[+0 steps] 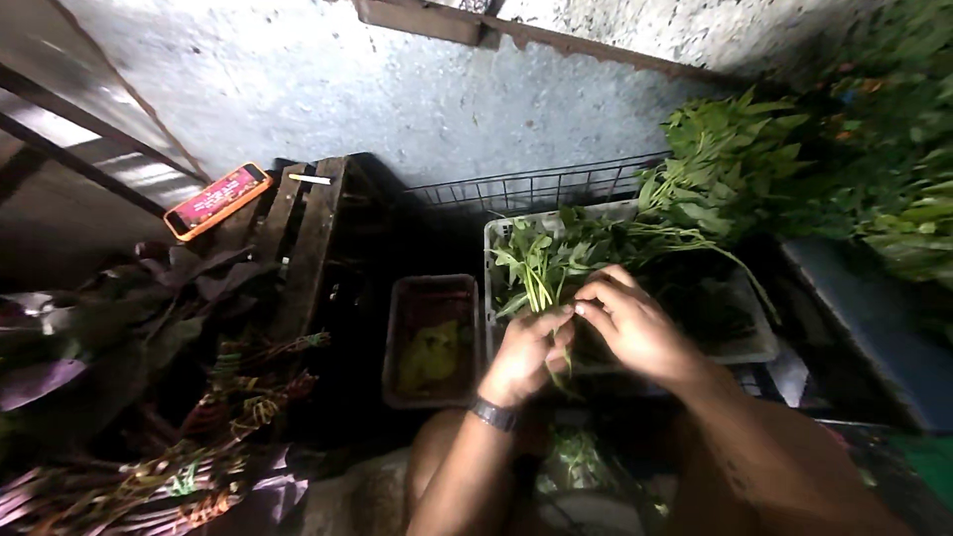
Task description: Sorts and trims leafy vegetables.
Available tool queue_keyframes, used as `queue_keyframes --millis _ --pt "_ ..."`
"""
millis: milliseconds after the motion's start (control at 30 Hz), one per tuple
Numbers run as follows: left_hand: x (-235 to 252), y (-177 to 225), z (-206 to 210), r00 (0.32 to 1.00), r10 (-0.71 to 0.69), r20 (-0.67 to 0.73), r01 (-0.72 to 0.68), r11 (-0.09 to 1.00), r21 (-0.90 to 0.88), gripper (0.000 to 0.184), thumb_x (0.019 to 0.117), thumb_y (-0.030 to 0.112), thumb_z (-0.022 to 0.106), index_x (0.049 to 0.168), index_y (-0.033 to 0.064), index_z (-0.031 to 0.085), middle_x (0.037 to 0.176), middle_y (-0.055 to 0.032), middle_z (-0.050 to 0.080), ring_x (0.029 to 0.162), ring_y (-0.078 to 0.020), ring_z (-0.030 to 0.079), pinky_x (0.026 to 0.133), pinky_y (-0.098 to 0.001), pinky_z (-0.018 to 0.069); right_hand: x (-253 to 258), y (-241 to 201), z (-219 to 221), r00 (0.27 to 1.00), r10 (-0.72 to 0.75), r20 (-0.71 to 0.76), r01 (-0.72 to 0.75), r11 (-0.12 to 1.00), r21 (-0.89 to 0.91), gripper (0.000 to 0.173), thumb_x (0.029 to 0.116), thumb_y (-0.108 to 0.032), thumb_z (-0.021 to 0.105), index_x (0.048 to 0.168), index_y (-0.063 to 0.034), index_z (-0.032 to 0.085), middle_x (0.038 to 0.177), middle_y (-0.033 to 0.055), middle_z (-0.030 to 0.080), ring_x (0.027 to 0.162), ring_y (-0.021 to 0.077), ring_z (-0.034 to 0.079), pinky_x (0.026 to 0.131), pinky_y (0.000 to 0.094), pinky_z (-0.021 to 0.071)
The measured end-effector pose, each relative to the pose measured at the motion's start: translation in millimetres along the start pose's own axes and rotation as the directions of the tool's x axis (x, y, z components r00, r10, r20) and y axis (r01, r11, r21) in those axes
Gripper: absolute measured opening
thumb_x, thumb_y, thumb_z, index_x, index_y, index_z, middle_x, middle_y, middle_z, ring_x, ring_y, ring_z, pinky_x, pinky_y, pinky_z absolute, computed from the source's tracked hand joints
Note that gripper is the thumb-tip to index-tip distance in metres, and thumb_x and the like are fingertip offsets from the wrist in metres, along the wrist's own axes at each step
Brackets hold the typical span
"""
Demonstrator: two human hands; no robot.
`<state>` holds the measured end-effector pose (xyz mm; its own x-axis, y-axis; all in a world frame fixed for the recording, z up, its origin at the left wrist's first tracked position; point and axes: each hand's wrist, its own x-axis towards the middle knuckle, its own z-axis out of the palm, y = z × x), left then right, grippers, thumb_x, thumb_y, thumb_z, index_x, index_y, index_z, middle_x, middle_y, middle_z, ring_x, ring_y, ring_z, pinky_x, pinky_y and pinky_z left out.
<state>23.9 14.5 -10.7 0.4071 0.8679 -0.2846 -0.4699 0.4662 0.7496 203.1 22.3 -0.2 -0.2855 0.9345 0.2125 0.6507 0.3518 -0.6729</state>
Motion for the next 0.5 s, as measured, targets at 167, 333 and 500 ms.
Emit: queue_keyframes --millis 167,333,500 --pt "-0.1 1.9 0.4 1.000 -0.010 0.021 0.008 0.997 0.079 0.020 0.1076 0.017 0.048 0.095 0.0065 0.058 0.062 0.0008 0.053 0.044 -0.0050 0.047 0.040 -0.0181 0.0415 1.6 1.8 -9.5 0.997 0.043 0.063 -0.045 0.999 0.029 0.021 0.1042 -0.023 0.060 0.115 -0.0082 0.069 0.112 0.0089 0.070 0.099 0.0192 0.069 0.091 0.0416 0.0576" --pt "-4.4 6.9 -1.4 0.993 -0.087 0.084 0.069 0.979 0.193 0.023 0.1086 0.020 0.047 0.094 0.0081 0.060 0.062 0.0014 0.055 0.045 -0.0038 0.047 0.042 -0.0171 0.0414 4.7 6.7 -13.0 0.999 -0.014 -0.039 0.017 0.997 0.077 0.013 0.0991 -0.017 0.068 0.110 -0.0134 0.074 0.107 0.0033 0.069 0.099 0.0125 0.068 0.089 0.0353 0.0592" --pt "-0.1 4.4 4.9 0.990 -0.029 -0.135 0.052 0.984 0.170 0.022 0.1091 0.022 0.049 0.099 0.0043 0.058 0.062 -0.0011 0.053 0.043 -0.0062 0.048 0.040 -0.0193 0.0448 2.2 8.5 -8.2 0.996 -0.060 -0.070 0.064 0.997 0.053 0.014 0.1002 -0.018 0.066 0.110 -0.0143 0.075 0.105 0.0025 0.069 0.097 0.0120 0.068 0.087 0.0340 0.0589"
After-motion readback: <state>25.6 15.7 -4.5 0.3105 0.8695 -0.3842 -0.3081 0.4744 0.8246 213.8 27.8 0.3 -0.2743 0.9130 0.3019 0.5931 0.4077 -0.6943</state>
